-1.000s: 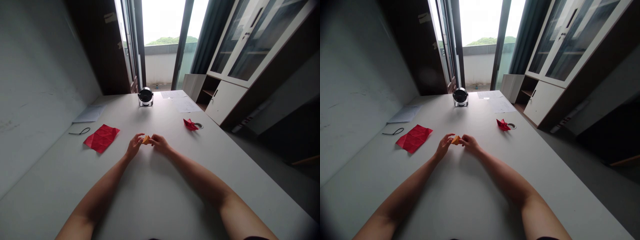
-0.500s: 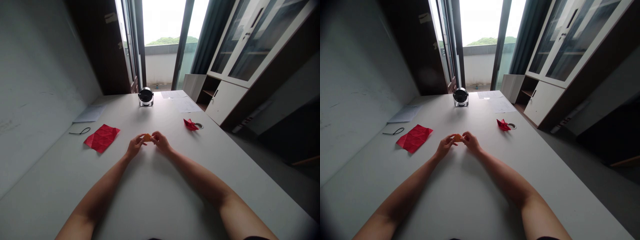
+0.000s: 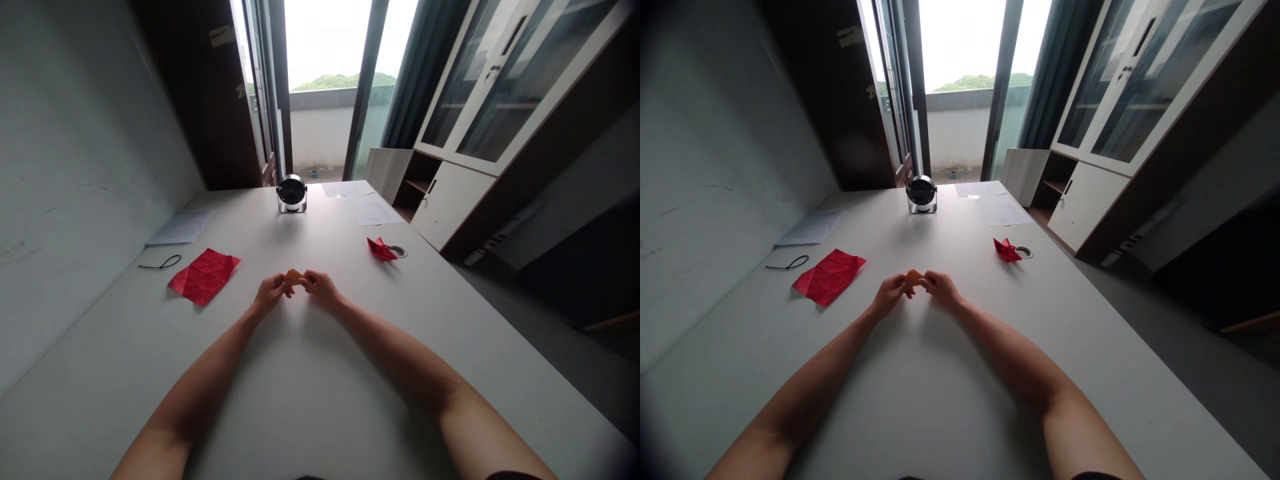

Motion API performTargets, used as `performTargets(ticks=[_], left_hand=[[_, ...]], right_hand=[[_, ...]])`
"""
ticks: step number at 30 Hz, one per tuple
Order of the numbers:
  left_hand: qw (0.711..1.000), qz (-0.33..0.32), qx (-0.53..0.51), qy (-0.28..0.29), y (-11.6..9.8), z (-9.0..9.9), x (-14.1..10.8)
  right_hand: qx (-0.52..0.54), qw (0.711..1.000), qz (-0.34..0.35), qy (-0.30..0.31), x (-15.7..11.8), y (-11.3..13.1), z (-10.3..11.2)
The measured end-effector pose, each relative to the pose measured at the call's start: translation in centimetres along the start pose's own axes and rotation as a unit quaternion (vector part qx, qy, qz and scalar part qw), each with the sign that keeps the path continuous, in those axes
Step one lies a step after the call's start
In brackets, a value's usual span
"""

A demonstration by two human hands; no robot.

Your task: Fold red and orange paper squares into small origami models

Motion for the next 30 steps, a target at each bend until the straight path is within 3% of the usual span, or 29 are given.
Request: performTargets(ticks=[6, 17, 30], left_hand=[[1.000, 0.020, -0.021, -0.008, -0.3, -0.1, 0.0], [0.999, 0.022, 0.041, -0.023, 0.5, 0.2, 0.2], [0.996, -0.001, -0.040, -0.073, 0.9, 0.1, 0.6]], right_hand=[[0.018, 0.998, -0.020, -0.048, 0.1, 0.0, 0.3], [0.028, 0.998, -0.017, -0.059, 0.2, -0.4, 0.2], [0.100, 0.992, -0.044, -0.058, 0.5, -0.5, 0.3]])
Point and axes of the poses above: each hand's wrist, its own x-axis towards the middle knuckle, its own z-axis out of the back of the hand, y = z × x, the point moved 1 cm from there along x, towards the middle knuckle, and after that the axes turned 11 degrees about -y, right-handed, at the moved point
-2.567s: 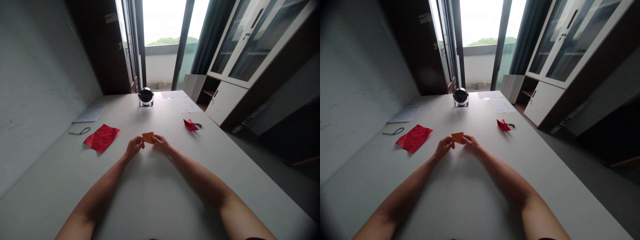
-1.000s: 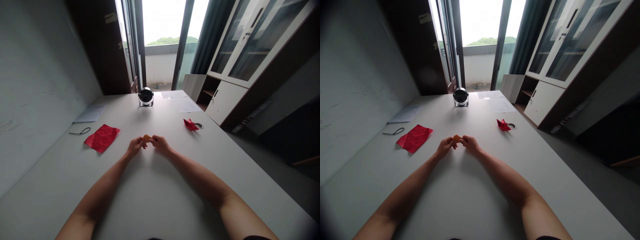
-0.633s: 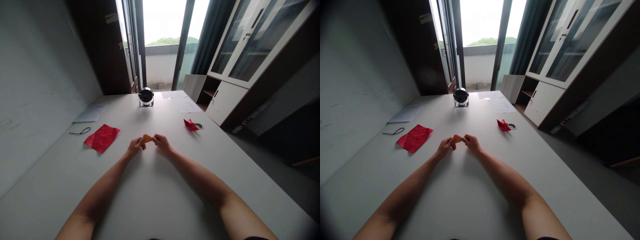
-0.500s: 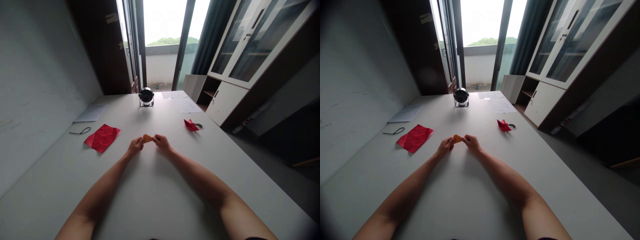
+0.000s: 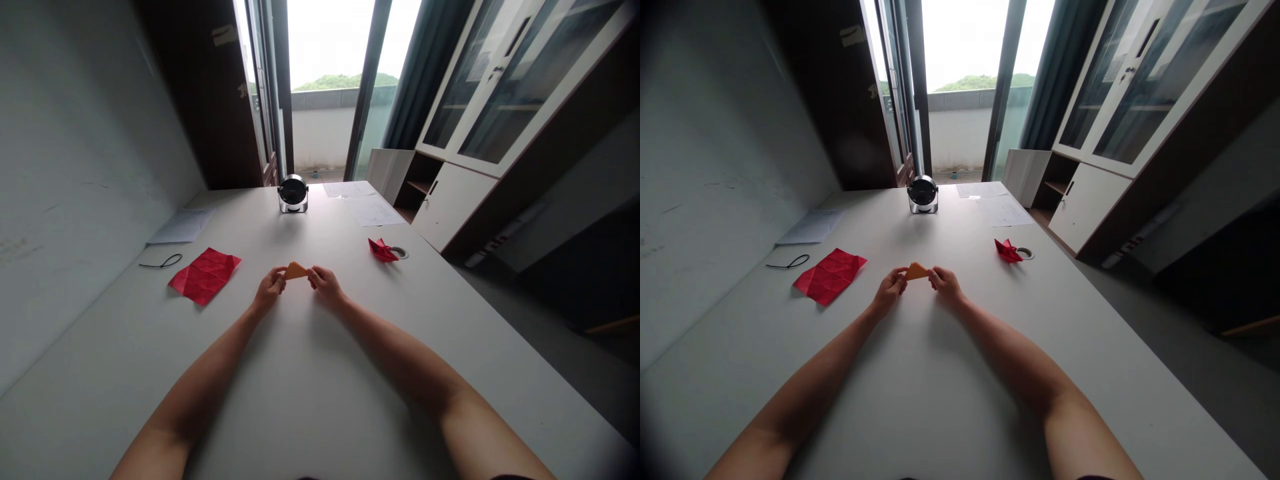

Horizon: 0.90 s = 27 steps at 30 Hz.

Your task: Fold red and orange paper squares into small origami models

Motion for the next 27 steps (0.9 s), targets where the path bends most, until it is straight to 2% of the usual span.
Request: performTargets(ticks=[6, 10, 16, 23, 27], left_hand=[[1.000, 0.013, 0.005, 0.015, -0.4, 0.0, -0.1], [0.999, 0.023, 0.005, 0.024, -0.3, 0.0, -0.1], [0.995, -0.012, 0.096, 0.016, 0.0, 0.3, -0.1], [0.986, -0.044, 0.152, 0.045, -0.2, 0.2, -0.1], [0.985, -0.034, 0.160, 0.049, -0.1, 0.2, -0.1]], right_hand=[[0.003, 1.000, 0.002, 0.000, 0.1, 0.0, 0.2], [-0.011, 0.999, 0.001, 0.030, -0.2, 0.4, 0.2], [-0.047, 0.995, 0.005, 0.086, -0.7, 0.6, -0.1], [-0.056, 0.995, 0.006, 0.082, -0.7, 0.9, -0.1], [-0.055, 0.994, 0.011, 0.091, -0.7, 1.1, -0.1]])
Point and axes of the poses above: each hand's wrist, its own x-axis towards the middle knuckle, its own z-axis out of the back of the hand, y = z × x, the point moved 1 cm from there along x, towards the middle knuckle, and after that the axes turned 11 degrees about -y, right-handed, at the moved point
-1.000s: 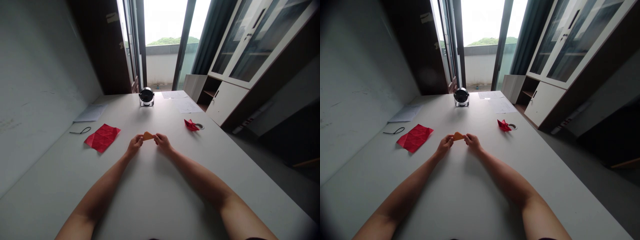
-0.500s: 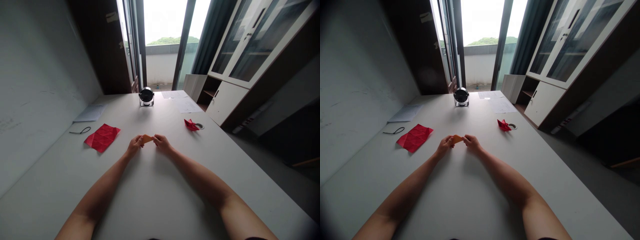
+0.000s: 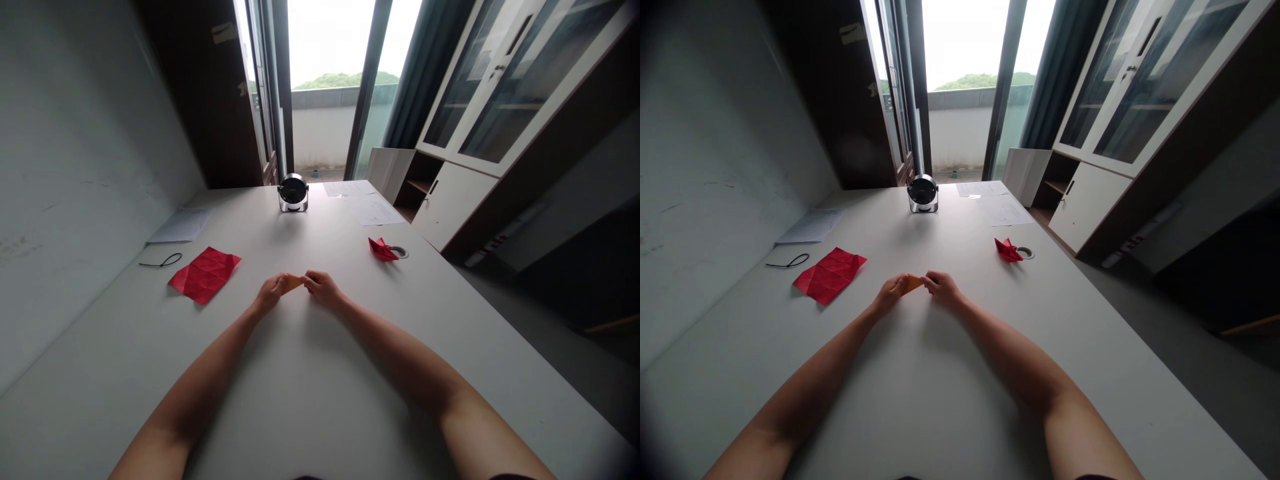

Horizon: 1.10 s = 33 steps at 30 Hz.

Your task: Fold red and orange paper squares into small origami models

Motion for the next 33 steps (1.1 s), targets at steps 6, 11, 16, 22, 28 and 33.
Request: performTargets(ticks=[6, 11, 16, 22, 28, 33], left_hand=[[0.998, -0.015, 0.053, -0.015, -0.03, 0.07, -0.05], [1.000, 0.018, 0.016, -0.016, -0.23, 0.02, 0.04], [0.995, 0.059, -0.081, 0.011, -0.54, -0.22, -0.03], [0.988, 0.072, -0.137, 0.025, -0.55, -0.40, -0.26], [0.987, 0.080, -0.135, 0.036, -0.61, -0.38, -0.15], [0.989, 0.070, -0.123, 0.039, -0.26, -0.50, -0.08]], right_hand=[[-0.012, 1.000, 0.010, -0.004, 0.02, -0.37, -0.17], [0.010, 1.000, 0.013, 0.000, -0.05, -0.25, -0.22], [0.038, 0.999, 0.006, 0.020, -0.15, 0.23, -0.25], [0.015, 0.999, 0.009, 0.031, -0.11, 0.10, -0.20], [0.008, 0.999, -0.016, 0.047, -0.02, -0.46, -0.37], [0.008, 0.998, -0.010, 0.054, -0.04, -0.33, -0.35]])
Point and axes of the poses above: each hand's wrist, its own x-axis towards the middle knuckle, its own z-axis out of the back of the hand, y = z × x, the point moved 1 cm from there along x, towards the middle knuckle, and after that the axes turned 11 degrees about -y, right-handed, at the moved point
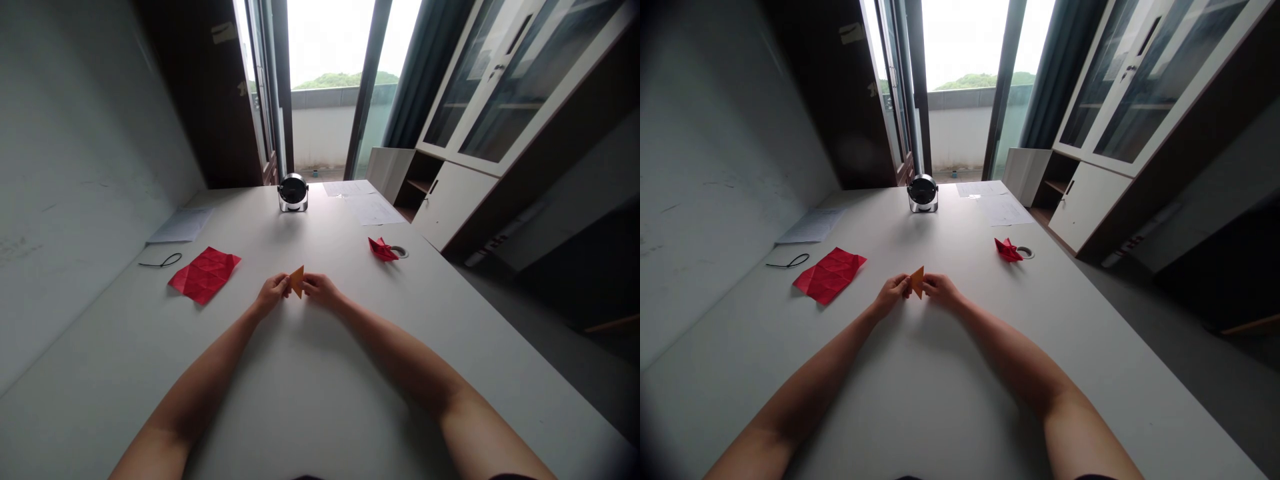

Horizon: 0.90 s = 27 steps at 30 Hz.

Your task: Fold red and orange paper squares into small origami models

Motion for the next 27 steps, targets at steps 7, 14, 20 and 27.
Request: performTargets(ticks=[7, 14, 20, 27], left_hand=[[1.000, 0.003, -0.030, -0.007, 0.1, 0.0, 0.1], [1.000, 0.008, -0.026, 0.013, -0.2, 0.0, 0.0], [0.999, 0.000, -0.027, 0.037, -0.4, 0.0, -0.1], [0.998, -0.008, -0.030, 0.051, -0.3, 0.2, 0.0]], right_hand=[[0.048, 0.999, 0.012, 0.003, -0.2, 1.0, 0.1], [0.047, 0.998, 0.007, 0.028, -0.4, 1.9, 0.3], [0.052, 0.998, 0.001, 0.046, -0.4, 1.9, 0.3], [0.066, 0.995, -0.002, 0.070, -0.2, 1.4, 0.4]])
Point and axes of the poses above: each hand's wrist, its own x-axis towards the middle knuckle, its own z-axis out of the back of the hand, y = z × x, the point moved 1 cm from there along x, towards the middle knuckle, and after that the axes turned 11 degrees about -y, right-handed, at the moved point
